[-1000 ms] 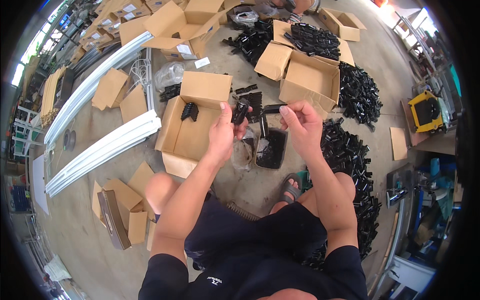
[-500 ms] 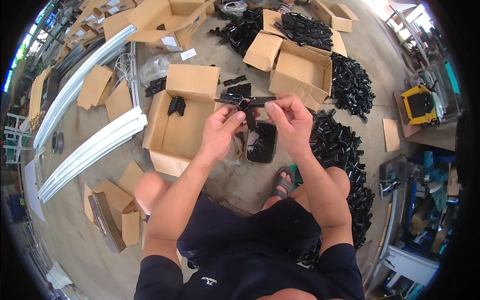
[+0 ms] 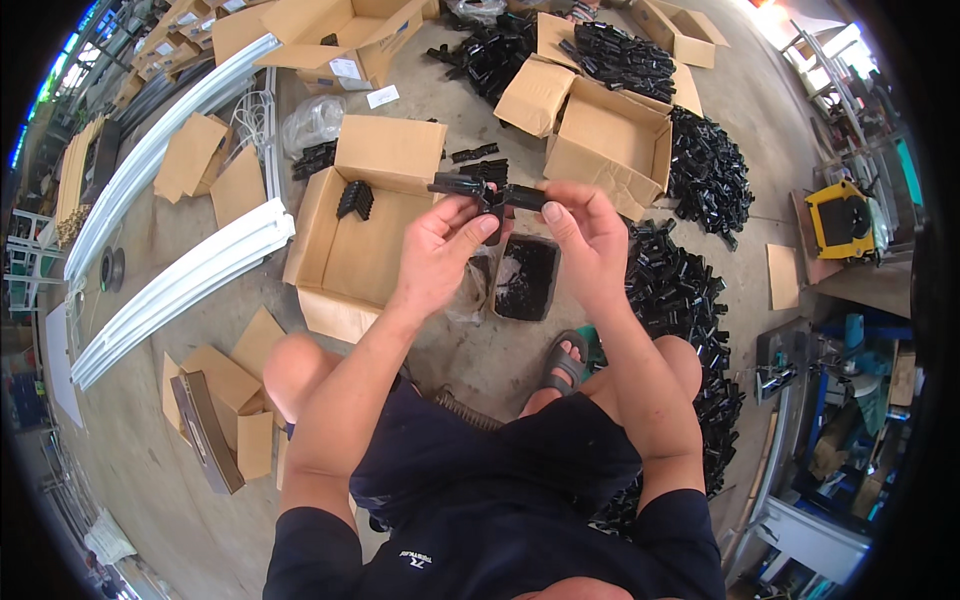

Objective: The person joins small black metal components by hand while seated on a stool, picking pieces from a cardboard box and a small plastic container.

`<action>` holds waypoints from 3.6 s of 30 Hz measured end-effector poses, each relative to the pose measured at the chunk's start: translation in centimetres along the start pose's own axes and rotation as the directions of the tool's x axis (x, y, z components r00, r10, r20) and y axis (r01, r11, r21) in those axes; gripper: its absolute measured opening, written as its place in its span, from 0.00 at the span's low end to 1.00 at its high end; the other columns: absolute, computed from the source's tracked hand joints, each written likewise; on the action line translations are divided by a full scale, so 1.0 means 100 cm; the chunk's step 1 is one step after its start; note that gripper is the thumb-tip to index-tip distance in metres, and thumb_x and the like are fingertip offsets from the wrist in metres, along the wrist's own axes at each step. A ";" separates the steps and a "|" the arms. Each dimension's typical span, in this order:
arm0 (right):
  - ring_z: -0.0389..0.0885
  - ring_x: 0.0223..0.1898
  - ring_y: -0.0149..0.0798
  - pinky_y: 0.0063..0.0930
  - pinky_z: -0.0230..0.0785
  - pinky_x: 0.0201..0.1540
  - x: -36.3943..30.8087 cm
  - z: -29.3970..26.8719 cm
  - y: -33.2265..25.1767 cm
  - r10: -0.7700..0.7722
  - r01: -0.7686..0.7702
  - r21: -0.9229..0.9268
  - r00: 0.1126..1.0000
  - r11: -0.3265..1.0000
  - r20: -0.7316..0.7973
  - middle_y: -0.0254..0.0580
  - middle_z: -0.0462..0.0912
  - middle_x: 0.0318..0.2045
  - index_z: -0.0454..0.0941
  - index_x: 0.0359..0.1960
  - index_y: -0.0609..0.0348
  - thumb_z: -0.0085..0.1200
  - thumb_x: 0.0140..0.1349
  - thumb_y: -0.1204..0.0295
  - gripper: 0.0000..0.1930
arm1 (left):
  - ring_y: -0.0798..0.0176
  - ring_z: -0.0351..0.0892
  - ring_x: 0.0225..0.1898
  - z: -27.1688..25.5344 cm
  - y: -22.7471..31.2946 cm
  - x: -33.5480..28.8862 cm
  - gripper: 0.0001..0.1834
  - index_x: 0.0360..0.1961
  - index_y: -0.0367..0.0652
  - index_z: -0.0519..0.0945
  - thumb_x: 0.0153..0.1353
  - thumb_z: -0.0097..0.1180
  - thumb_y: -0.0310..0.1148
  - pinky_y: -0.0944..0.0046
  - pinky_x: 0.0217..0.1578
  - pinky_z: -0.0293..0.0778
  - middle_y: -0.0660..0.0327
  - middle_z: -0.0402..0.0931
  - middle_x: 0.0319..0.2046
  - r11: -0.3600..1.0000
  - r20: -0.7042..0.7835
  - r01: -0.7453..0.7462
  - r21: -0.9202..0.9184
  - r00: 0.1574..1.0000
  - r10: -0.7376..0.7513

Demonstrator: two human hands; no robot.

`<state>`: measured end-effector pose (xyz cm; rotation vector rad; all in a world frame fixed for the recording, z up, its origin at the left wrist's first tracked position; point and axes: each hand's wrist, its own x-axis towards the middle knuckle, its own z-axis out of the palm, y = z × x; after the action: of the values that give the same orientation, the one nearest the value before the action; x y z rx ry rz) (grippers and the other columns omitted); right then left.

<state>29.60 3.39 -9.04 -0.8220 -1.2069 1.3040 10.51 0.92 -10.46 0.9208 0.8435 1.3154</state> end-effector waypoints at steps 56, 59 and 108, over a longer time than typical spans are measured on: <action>0.84 0.38 0.46 0.32 0.76 0.44 0.047 -0.006 0.002 -0.060 0.119 -0.778 0.993 0.617 0.105 0.48 0.85 0.37 0.85 0.41 0.61 0.60 0.64 0.75 0.06 | 0.51 0.86 0.44 -0.024 0.010 -0.005 0.48 0.75 0.51 0.59 0.55 0.69 0.24 0.56 0.43 0.82 0.53 0.86 0.43 0.319 0.129 -0.250 0.914 0.926 0.354; 0.84 0.38 0.39 0.27 0.75 0.43 0.024 0.010 -0.037 -0.160 0.232 -0.710 0.973 0.665 0.168 0.43 0.85 0.37 0.85 0.40 0.60 0.61 0.63 0.78 0.06 | 0.51 0.86 0.43 -0.025 0.011 -0.012 0.49 0.76 0.53 0.58 0.55 0.69 0.23 0.55 0.42 0.82 0.54 0.86 0.43 0.299 0.117 -0.227 0.927 0.931 0.345; 0.68 0.67 0.46 0.55 0.57 0.69 0.021 0.036 0.011 -0.303 0.691 -0.722 0.697 0.042 0.650 0.37 0.75 0.61 0.86 0.32 0.50 0.63 0.45 0.74 0.09 | 0.51 0.85 0.39 -0.021 -0.001 -0.016 0.50 0.75 0.45 0.58 0.51 0.69 0.22 0.55 0.38 0.81 0.53 0.84 0.36 0.275 0.193 -0.323 0.906 0.891 0.410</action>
<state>25.61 4.95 -8.86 -0.8138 -2.4005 -0.1495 8.48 -0.55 -11.45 2.1106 1.5818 1.1920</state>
